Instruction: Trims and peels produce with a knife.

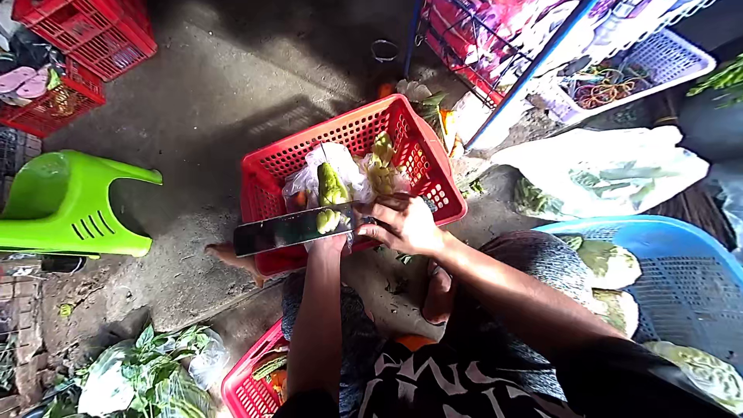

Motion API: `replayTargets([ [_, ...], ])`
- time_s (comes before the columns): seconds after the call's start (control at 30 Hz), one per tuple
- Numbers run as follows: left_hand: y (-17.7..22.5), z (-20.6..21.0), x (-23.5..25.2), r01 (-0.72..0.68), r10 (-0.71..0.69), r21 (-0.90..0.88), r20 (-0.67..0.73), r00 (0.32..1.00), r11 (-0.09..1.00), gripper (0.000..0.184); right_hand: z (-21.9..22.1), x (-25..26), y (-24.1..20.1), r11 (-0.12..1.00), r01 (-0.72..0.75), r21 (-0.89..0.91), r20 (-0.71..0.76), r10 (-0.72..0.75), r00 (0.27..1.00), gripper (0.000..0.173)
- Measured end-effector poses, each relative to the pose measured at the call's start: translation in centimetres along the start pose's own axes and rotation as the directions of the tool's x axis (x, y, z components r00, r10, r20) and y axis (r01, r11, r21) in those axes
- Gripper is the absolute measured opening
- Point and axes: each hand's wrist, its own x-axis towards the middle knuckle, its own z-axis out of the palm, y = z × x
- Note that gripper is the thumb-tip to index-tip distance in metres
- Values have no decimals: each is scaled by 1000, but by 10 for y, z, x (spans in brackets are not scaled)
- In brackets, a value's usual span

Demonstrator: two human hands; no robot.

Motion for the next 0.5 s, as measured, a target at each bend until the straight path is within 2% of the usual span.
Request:
replayTargets([
  [0.07, 0, -1, 1, 2, -2, 31, -9, 1000, 1000, 40, 2, -5, 10, 998, -65, 1, 5, 65, 998, 48],
  [0.17, 4, 0, 5, 16, -18, 77, 26, 1000, 997, 45, -4, -1, 27, 958, -285, -9, 59, 285, 957, 54],
  [0.2, 4, 0, 7, 13, -15, 71, 31, 999, 997, 44, -7, 2, 26, 951, -308, 0, 67, 307, 949, 54],
  [0.3, 1, -1, 5, -25, 26, 29, -17, 1000, 999, 37, -9, 4, 5, 985, -163, 55, 43, 161, 986, 49],
  [0.37, 1, -2, 2, -20, 20, -2, -2, 1000, 1000, 37, -5, 1, 0, 995, -78, 64, 27, 77, 997, 48],
  [0.43, 2, -3, 4, 10, -10, 3, 56, 998, 1000, 37, -3, -2, 6, 996, -70, 62, 16, 69, 997, 51],
  [0.5, 1, -2, 4, 25, -26, 16, 46, 999, 1000, 38, -4, -4, 15, 993, -108, 38, 17, 107, 994, 53],
])
